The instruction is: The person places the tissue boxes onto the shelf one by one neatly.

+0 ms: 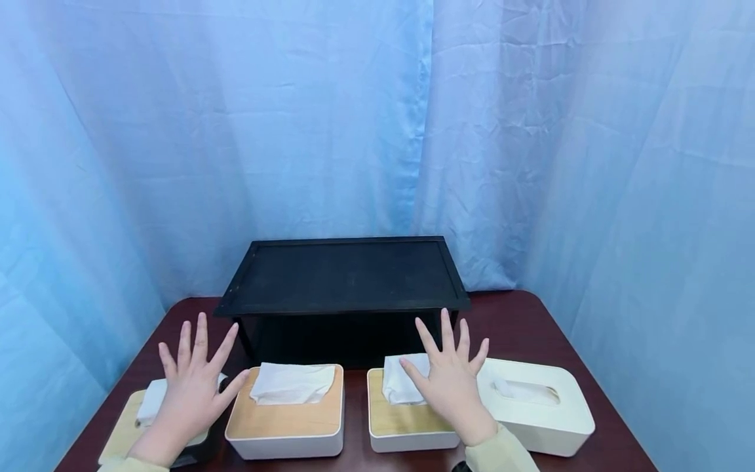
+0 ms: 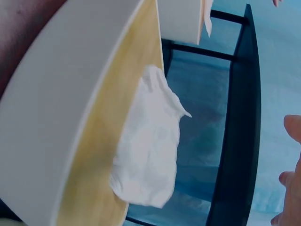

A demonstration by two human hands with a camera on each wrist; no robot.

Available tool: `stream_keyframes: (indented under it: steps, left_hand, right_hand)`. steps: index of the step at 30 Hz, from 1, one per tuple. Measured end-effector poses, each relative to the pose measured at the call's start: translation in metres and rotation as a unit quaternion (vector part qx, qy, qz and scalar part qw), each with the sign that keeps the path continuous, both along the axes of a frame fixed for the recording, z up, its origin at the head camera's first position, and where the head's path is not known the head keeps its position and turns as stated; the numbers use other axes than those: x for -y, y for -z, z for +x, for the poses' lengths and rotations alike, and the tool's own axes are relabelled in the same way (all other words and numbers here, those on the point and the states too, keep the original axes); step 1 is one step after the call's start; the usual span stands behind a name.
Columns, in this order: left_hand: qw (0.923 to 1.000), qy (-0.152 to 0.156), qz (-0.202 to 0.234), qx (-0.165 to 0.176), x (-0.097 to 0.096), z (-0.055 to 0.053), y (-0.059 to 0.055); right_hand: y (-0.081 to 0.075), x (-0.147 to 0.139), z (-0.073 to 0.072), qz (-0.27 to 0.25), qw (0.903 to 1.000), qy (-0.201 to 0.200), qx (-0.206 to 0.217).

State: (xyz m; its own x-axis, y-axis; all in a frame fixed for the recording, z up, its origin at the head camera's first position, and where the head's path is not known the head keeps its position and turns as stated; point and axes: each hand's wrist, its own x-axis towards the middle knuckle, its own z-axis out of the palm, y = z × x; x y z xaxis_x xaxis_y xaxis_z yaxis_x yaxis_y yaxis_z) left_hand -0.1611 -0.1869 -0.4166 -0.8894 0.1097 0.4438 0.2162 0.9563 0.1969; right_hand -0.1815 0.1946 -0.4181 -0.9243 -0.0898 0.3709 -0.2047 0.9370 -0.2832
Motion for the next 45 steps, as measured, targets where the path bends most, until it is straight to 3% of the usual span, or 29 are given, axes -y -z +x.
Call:
stream_keyframes:
  steps: [13, 19, 27, 32, 40, 45]
  left_hand:
    - [0.9984, -0.015, 0.001, 0.055, -0.001, 0.005, 0.029]
    - [0.9959, 0.007, 0.023, 0.087, -0.004, 0.006, 0.046]
    - [0.9874, 0.039, 0.042, 0.147, -0.008, 0.007, 0.064]
    - [0.9777, 0.046, 0.063, 0.195, -0.007, 0.008, 0.070]
    - [0.9709, 0.059, 0.077, 0.219, -0.005, 0.009, 0.073]
    - [0.9658, 0.066, 0.094, 0.233, -0.004, 0.008, 0.075]
  right_hand:
    - [0.029, 0.030, 0.005, -0.002, 0.9993, -0.033, 0.018]
    - [0.043, 0.045, 0.008, -0.016, 0.9978, -0.064, 0.010]
    - [0.060, 0.067, 0.011, -0.074, 0.9882, -0.111, 0.074]
    - [0.065, 0.080, 0.011, -0.084, 0.9833, -0.135, 0.087]
    - [0.076, 0.093, 0.013, -0.041, 0.9785, -0.165, 0.116]
    - [0.082, 0.100, 0.017, -0.045, 0.9691, -0.204, 0.131]
